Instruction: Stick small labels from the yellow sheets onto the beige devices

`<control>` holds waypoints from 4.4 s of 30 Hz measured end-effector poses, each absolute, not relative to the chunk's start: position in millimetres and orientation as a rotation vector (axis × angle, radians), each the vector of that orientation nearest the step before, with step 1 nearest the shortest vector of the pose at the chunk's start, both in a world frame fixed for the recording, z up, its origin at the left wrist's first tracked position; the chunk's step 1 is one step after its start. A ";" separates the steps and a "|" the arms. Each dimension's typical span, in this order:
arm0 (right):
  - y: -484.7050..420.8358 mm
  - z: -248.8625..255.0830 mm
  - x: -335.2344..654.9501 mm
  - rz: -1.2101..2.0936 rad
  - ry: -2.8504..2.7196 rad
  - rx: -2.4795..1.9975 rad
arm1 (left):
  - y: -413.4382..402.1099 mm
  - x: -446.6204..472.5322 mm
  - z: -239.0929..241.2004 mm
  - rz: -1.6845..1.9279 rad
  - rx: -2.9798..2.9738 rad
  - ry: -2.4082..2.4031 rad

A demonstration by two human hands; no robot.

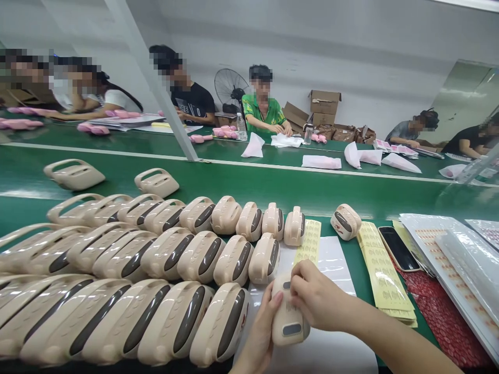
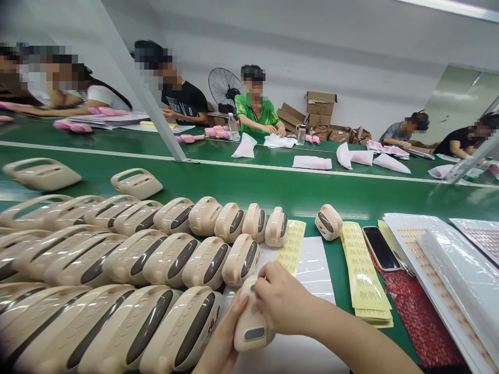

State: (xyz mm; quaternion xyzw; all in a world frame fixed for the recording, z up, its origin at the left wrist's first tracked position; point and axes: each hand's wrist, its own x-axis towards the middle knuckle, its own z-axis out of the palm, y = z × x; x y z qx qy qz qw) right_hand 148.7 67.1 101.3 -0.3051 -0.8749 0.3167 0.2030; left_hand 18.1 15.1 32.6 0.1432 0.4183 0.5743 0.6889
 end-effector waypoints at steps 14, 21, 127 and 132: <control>117.6 -10.6 157.4 0.831 -2.064 -1.612 | -13.5 -5.6 20.9 1.185 -0.011 0.768; 127.3 -3.6 157.2 0.807 -2.167 -1.509 | -25.4 -5.2 26.4 1.096 0.151 0.520; 26.1 11.0 170.1 0.971 -1.592 -1.108 | 0.1 46.4 -17.1 1.294 0.225 -0.231; 20.3 -7.5 224.7 0.714 -1.744 -1.490 | 1.3 41.9 -22.6 1.290 0.290 -0.247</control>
